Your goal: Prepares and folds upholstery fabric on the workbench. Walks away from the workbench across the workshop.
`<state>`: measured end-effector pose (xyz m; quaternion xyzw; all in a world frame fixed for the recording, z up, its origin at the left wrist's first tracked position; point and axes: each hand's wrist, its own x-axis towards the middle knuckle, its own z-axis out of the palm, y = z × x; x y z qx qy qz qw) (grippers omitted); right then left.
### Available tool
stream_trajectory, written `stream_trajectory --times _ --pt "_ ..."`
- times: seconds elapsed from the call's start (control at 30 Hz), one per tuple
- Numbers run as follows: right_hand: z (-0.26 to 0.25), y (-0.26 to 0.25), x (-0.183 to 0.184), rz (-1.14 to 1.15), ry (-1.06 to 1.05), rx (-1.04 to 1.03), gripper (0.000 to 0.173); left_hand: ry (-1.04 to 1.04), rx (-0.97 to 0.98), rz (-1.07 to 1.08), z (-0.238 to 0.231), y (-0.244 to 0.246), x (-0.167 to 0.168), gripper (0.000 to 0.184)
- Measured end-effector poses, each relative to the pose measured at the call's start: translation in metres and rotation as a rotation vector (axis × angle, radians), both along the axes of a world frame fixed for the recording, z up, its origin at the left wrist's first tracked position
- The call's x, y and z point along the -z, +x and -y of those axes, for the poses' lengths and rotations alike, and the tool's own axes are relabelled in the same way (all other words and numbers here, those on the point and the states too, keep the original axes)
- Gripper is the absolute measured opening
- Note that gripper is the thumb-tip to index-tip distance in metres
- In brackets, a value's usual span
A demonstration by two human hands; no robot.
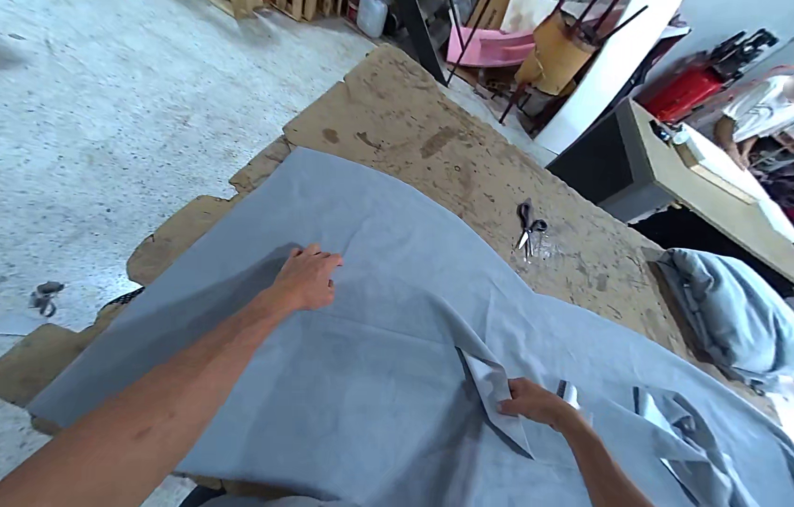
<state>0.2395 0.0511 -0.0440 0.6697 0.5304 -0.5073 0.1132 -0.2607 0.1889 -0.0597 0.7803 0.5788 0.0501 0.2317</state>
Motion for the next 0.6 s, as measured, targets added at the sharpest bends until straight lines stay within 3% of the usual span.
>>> stream_trajectory --times 0.1,0.23,0.33,0.47,0.6 --pt "0.0 0.008 -0.007 0.09 0.23 0.049 0.035 -0.015 -0.017 0.041 -0.005 -0.005 0.001 0.032" --pt "-0.007 0.01 -0.036 0.584 0.704 0.043 0.018 -0.054 -0.041 0.056 -0.01 -0.009 0.004 0.028" --pt "0.0 0.018 -0.015 0.714 0.962 -0.091 0.012 -0.032 -0.038 0.025 -0.014 -0.009 0.009 0.029" --pt "-0.003 0.031 -0.001 0.551 0.638 -0.298 0.033 -0.034 -0.038 0.023 -0.013 -0.009 0.008 0.028" --pt "-0.033 0.029 -0.013 0.324 0.805 -0.066 0.037 -0.06 -0.015 0.068 -0.015 -0.016 0.005 0.03"
